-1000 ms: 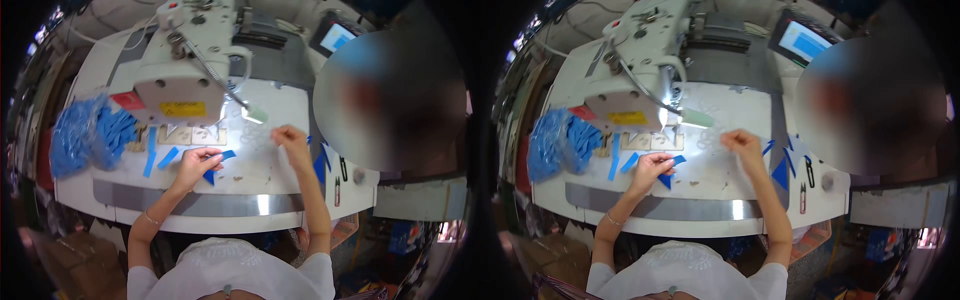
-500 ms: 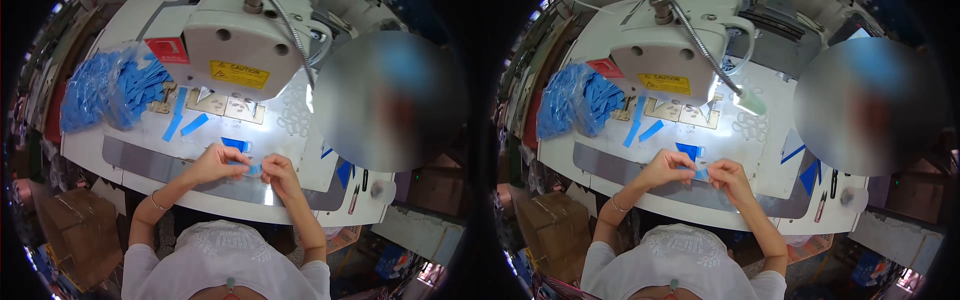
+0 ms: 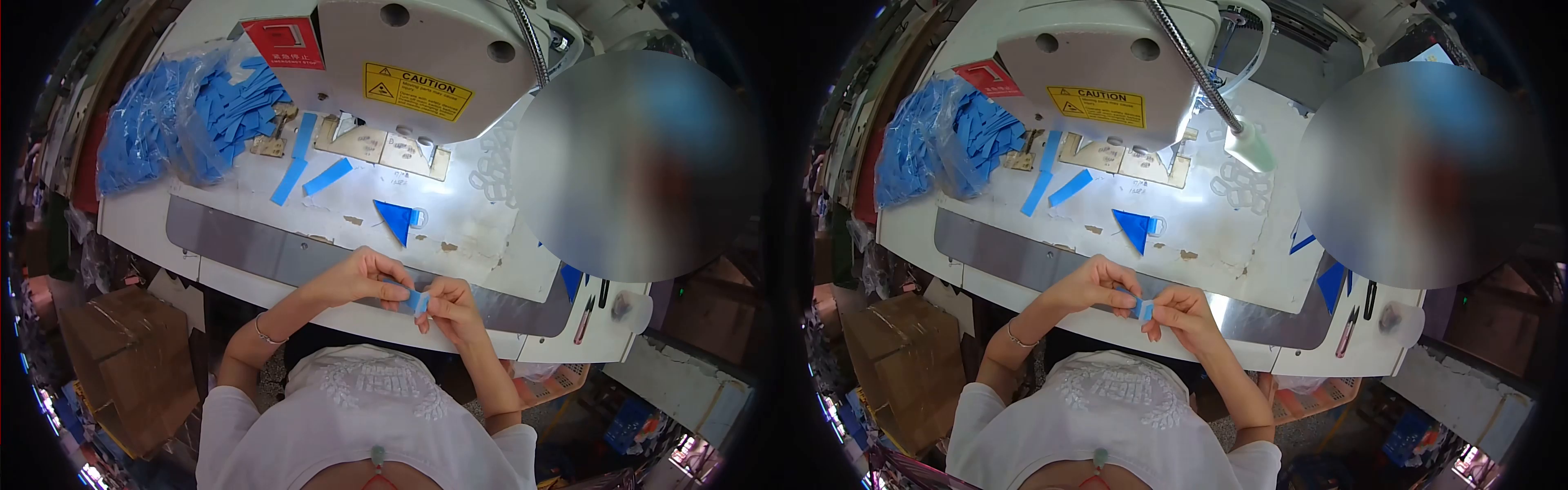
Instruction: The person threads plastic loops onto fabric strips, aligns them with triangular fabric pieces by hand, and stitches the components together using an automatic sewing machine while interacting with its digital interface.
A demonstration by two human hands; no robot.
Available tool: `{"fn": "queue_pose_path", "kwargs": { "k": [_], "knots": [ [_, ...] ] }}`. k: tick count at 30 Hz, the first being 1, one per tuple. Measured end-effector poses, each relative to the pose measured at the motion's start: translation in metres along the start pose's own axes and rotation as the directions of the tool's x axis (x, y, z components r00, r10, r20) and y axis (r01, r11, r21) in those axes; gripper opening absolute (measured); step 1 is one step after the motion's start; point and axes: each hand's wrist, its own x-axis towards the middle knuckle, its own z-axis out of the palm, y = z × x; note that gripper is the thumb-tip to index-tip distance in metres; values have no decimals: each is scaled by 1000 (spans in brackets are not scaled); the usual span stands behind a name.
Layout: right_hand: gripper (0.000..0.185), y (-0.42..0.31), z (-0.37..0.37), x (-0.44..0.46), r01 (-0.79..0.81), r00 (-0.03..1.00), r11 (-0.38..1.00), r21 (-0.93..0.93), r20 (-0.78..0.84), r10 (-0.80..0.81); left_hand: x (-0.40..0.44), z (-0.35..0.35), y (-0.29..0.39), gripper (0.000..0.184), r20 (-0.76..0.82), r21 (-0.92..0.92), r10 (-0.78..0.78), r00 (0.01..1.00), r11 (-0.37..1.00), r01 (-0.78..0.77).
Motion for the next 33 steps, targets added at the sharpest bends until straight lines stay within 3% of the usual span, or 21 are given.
{"fn": "queue_pose_path", "kwargs": {
  "k": [15,18,24,27,28,31,32,33],
  "knots": [
    [20,22,8,15,1,990,969,248,135,-36,-1,-9,1,15,54,-70,29,998,997,-25],
    [18,16,11,13,17,996,991,132,89,-29,-1,-6,3,14,25,-33,36,999,999,-35],
    [12,7,23,9,166,943,920,-354,-217,-253,-7,1,10,19,-91,161,146,985,978,-130],
    [9,2,28,8,230,838,763,-604,-276,-471,-10,8,17,27,-127,207,148,981,971,-119],
    [9,-1,30,8,234,810,642,-730,-219,-543,-10,10,19,30,-129,217,133,983,971,-103],
    [8,-3,35,15,205,714,184,-961,18,-700,-4,15,13,35,-106,384,300,948,892,-240],
    [8,0,33,20,182,667,9,-983,116,-736,-7,21,25,37,-106,545,256,961,823,-159],
    [12,3,29,24,215,629,-18,-976,153,-763,0,24,22,40,-122,535,314,942,820,-204]
  ]
}}
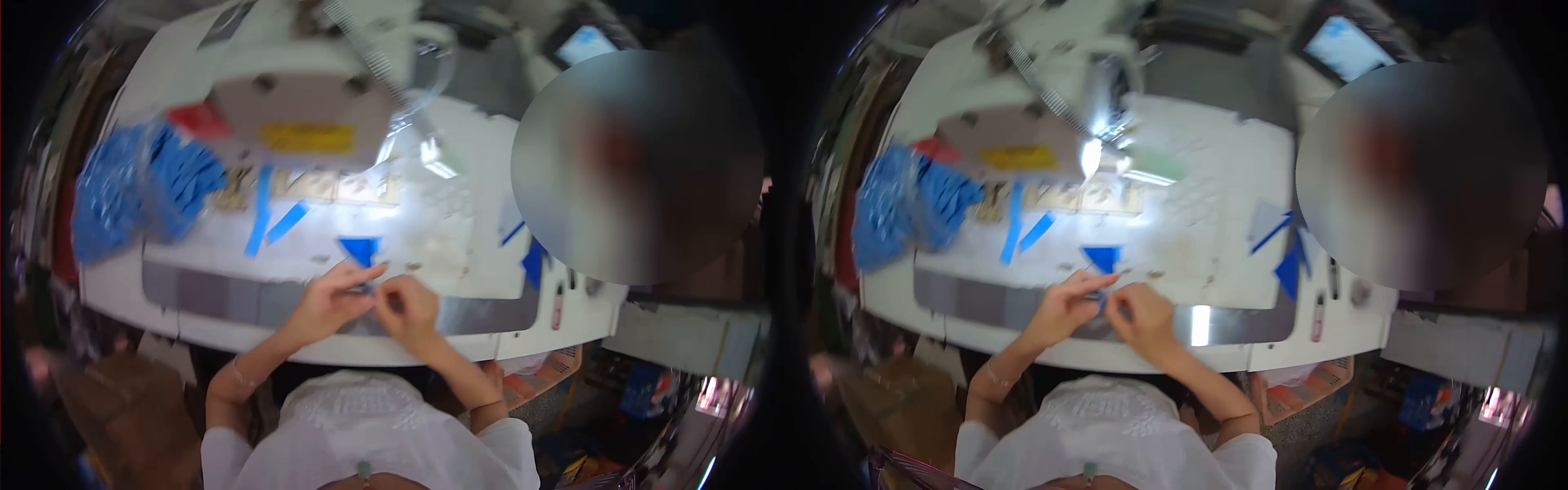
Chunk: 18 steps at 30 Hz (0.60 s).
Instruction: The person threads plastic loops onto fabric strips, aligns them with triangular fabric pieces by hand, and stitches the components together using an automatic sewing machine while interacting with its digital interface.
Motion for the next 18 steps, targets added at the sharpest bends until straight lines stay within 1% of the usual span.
{"fn": "queue_pose_path", "kwargs": {
  "k": [1,2,4,6,7,8,9,10,11,12,13,14,15,16,17,18],
  "knots": [
    [12,4,0,2,36,999,999,-35,-38,-37,7,7,-4,42,-41,-21,51,998,998,-52],
    [13,9,1,2,47,997,992,-115,-52,-54,14,7,-7,43,-22,-28,34,999,999,-35],
    [15,10,-7,9,104,992,983,-149,-57,-114,27,8,-11,44,12,1,21,1000,1000,-21],
    [15,8,-15,15,94,989,986,-137,-98,-108,36,10,-9,42,14,72,12,1000,997,-13],
    [15,7,-16,15,86,989,990,-114,-110,-98,41,11,-7,41,-1,16,3,1000,1000,-3],
    [18,11,-16,16,18,992,999,-39,-122,-23,44,13,-6,41,-22,-40,-13,1000,999,12],
    [19,12,-18,18,-109,991,993,55,-74,113,46,13,-5,40,-47,-96,-35,998,995,31],
    [20,13,-23,20,-236,971,961,145,-11,240,48,16,-3,39,-85,-74,38,996,996,-44],
    [21,14,-28,22,-363,932,904,227,67,357,48,18,1,38,-95,-7,21,995,1000,-22],
    [22,21,-34,24,-426,902,884,191,169,398,47,20,6,38,-107,58,3,994,998,3],
    [21,21,-43,31,-375,904,906,196,295,310,46,20,10,37,-121,122,-14,993,992,28],
    [20,22,-55,42,-321,884,924,205,415,215,47,19,7,38,-120,71,13,993,997,-4],
    [20,23,-69,54,-268,842,938,220,527,117,47,17,-1,38,-120,19,38,992,999,-36],
    [30,30,-86,69,-181,899,962,206,432,76,48,16,-7,39,-121,-34,62,991,997,-66],
    [36,61,-100,88,16,979,999,50,203,-26,49,15,-9,39,-124,-36,85,989,995,-90],
    [41,57,-128,117,-227,973,967,-119,7,229,49,14,-12,39,-125,-38,107,986,993,-113]
  ]
}}
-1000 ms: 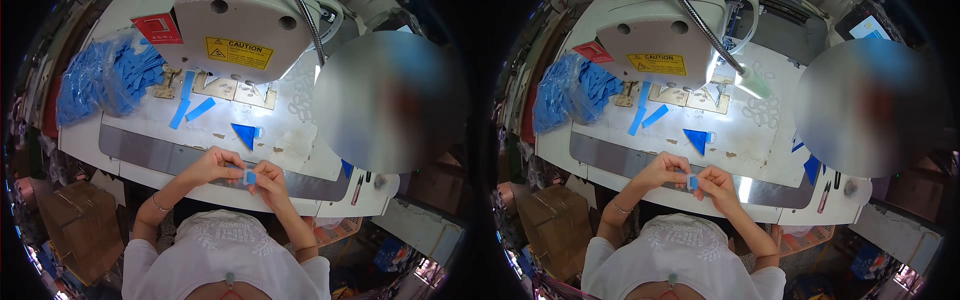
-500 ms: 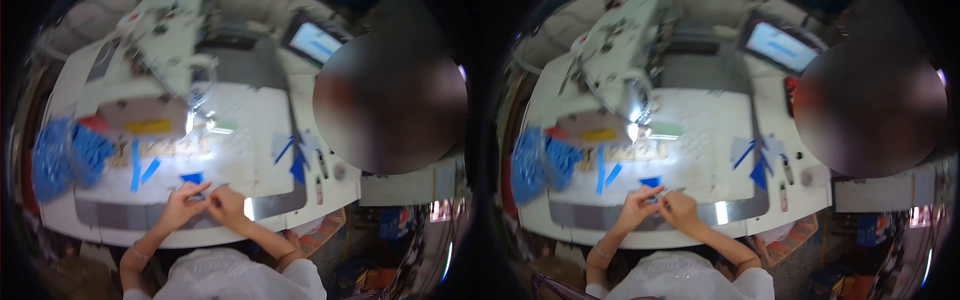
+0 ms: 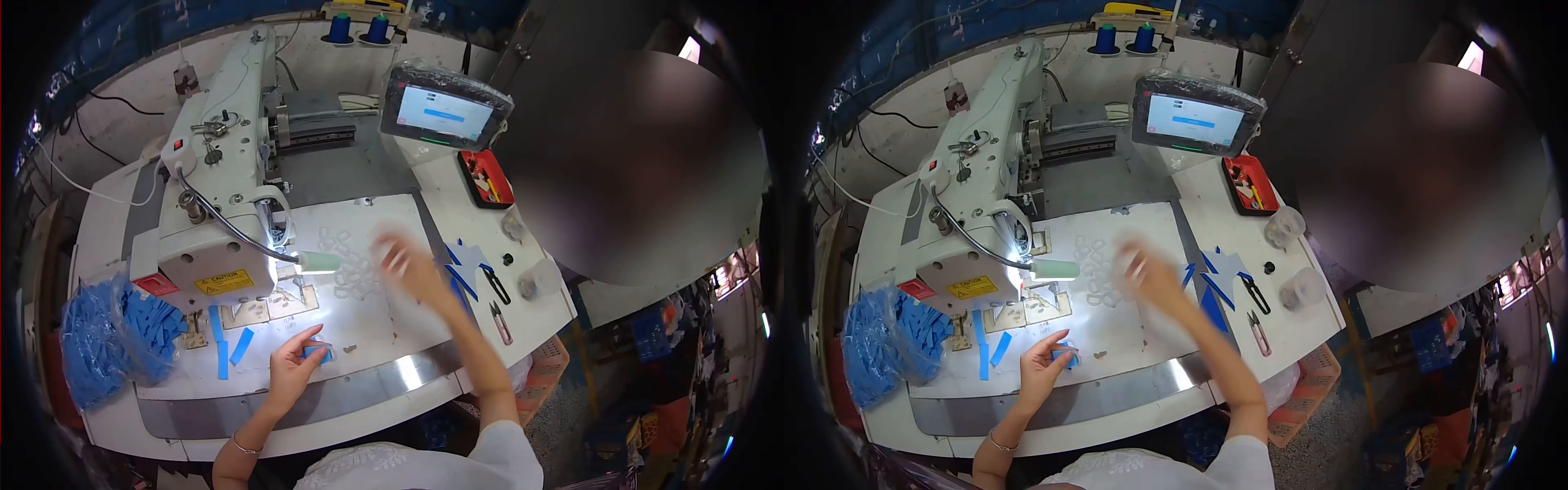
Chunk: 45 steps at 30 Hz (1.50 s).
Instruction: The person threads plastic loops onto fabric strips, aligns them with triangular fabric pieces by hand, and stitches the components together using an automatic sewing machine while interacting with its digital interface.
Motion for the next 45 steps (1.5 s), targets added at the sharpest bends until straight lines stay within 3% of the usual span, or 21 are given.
{"fn": "queue_pose_path", "kwargs": {
  "k": [1,2,3,9,12,15,18,22,27,28,29,30,31,32,33,35,38,41,45],
  "knots": [
    [45,12,-20,35,132,919,970,-206,-342,-198,-1,-1,-1,39,2,-5,22,1000,1000,-22],
    [49,5,-44,58,87,844,973,-216,-503,-187,-2,0,-2,39,13,-15,16,1000,1000,-16],
    [55,6,-65,77,82,793,924,-372,-538,-287,-2,0,-3,39,24,-25,15,1000,1000,-14],
    [65,27,-95,138,23,705,808,-589,-563,-431,-1,-3,-11,34,8,-45,52,999,998,-51],
    [65,31,-93,146,-105,738,770,-629,-569,-364,0,-3,-11,34,2,-56,72,997,996,-72],
    [66,33,-91,131,-96,686,865,-492,-663,-301,0,-2,-11,34,-6,-65,66,998,996,-66],
    [67,52,-95,123,-210,658,856,-473,-716,-234,-1,-3,-12,32,-22,-79,42,999,996,-44],
    [67,61,-99,119,-202,714,852,-482,-669,-209,-1,-1,-12,27,-28,-20,57,998,998,-57],
    [60,58,-81,100,18,702,892,-451,-630,-333,-3,0,-1,22,-64,71,87,994,994,-83],
    [53,47,-66,86,32,795,935,-354,-558,-238,-3,0,1,22,-73,64,87,994,995,-82],
    [46,38,-46,69,29,873,967,-253,-465,-148,-3,-2,1,22,-90,66,94,992,994,-88],
    [32,48,-26,52,-2,990,1000,-16,-142,0,-2,-3,2,21,-106,67,100,989,993,-93],
    [26,34,-1,24,163,979,925,342,58,-194,-2,-4,1,21,-122,66,105,987,993,-98],
    [26,4,16,-5,36,959,933,358,249,-133,-2,-5,0,20,-140,63,120,983,992,-112],
    [32,-10,31,-23,49,893,959,280,417,-168,-2,-6,-2,19,-156,61,133,979,990,-125],
    [34,-24,60,-52,42,856,938,343,472,-211,-2,-6,-4,16,-184,49,159,970,987,-152],
    [31,-25,80,-67,194,885,897,397,323,-334,0,-7,-8,12,-235,-2,191,953,980,-197],
    [25,-39,78,-71,207,910,897,389,261,-323,1,-9,-12,11,-274,-46,197,941,975,-218],
    [20,-26,94,-70,113,939,913,392,259,-227,2,-9,-12,11,-259,-32,189,947,978,-204]
  ]
}}
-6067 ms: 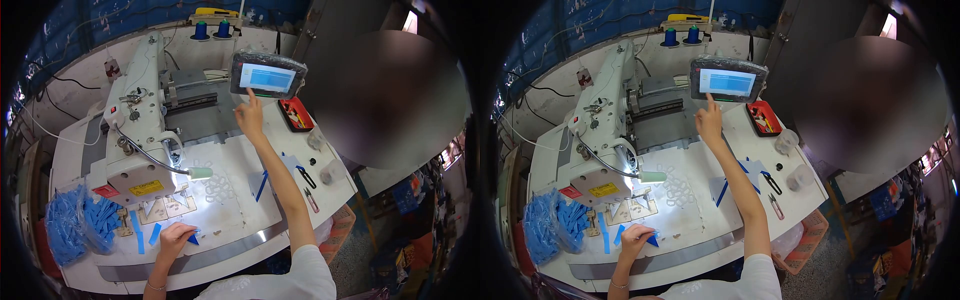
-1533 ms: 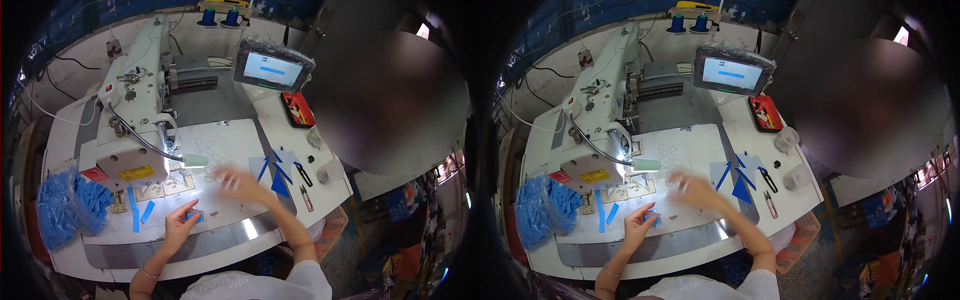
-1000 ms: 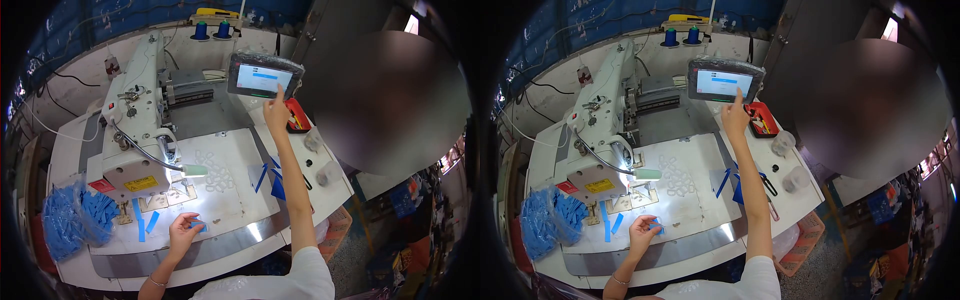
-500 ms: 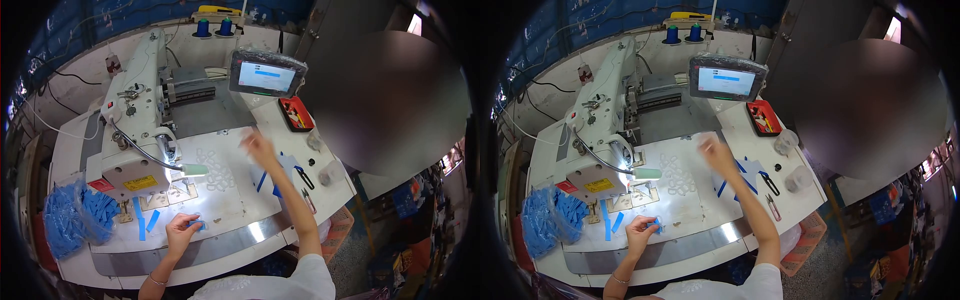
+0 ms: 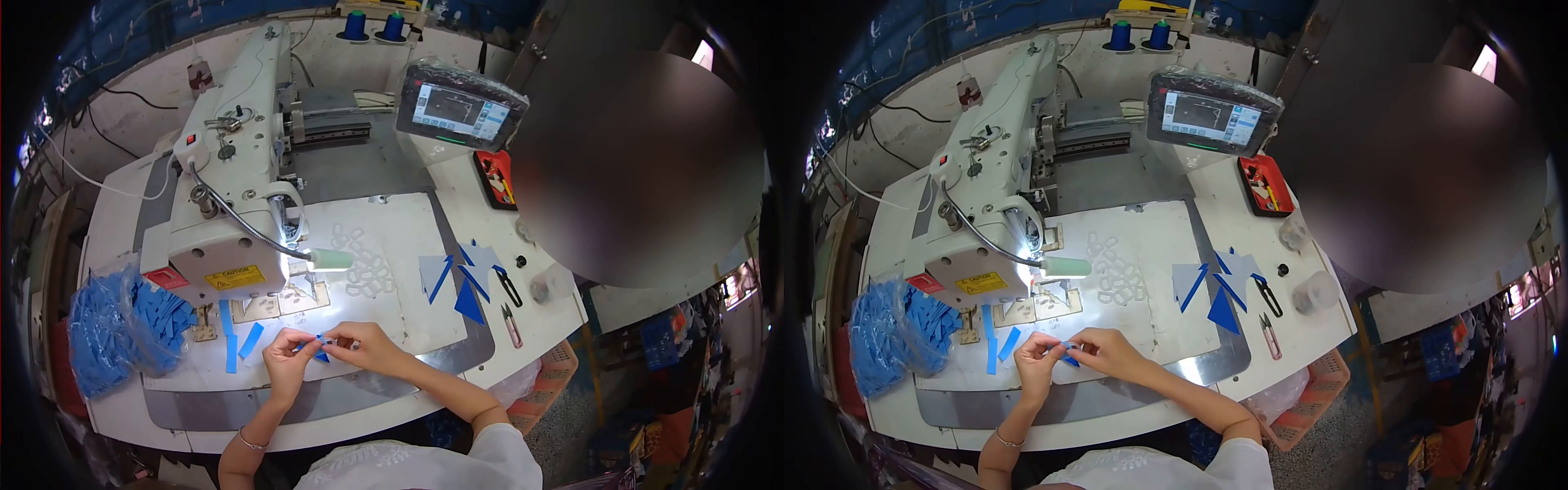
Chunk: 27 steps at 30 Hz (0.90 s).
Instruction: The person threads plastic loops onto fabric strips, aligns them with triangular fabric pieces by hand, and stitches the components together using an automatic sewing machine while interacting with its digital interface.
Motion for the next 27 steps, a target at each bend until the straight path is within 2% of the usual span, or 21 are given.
{"fn": "queue_pose_path", "kwargs": {
  "k": [2,5,7,8,10,11,13,14,17,20,24,27],
  "knots": [
    [17,3,2,0,13,1000,997,73,-6,-12,2,0,1,12,25,27,-32,999,999,31],
    [13,6,1,-4,-201,979,966,159,3,203,2,0,7,18,76,133,-97,992,987,87],
    [10,9,3,-6,-304,942,875,378,-14,334,2,6,18,21,113,189,-56,992,981,34],
    [10,11,3,-6,-329,938,848,416,44,343,1,8,21,22,130,200,-6,991,980,-20],
    [12,13,-3,-5,-365,930,799,478,148,336,-1,3,15,22,162,208,-8,987,978,-27],
    [12,12,-6,-4,-391,921,814,431,192,340,-1,0,13,22,188,207,4,982,977,-44],
    [13,9,-11,-2,-418,903,847,329,254,347,0,-1,14,23,191,192,-63,980,981,26],
    [13,9,-9,-1,-413,908,838,356,230,350,1,-1,14,24,202,179,-94,975,982,57],
    [13,9,-2,-4,-396,918,812,428,157,365,3,0,16,25,177,231,-68,982,973,26],
    [13,13,0,-4,-378,923,796,473,127,362,3,0,19,24,202,350,-33,979,936,-40],
    [12,11,-4,-7,-387,920,793,471,137,367,4,0,15,28,234,239,-128,964,969,71],
    [12,9,-6,-7,-383,922,803,456,132,365,4,5,20,30,230,289,-116,966,956,46]
  ]
}}
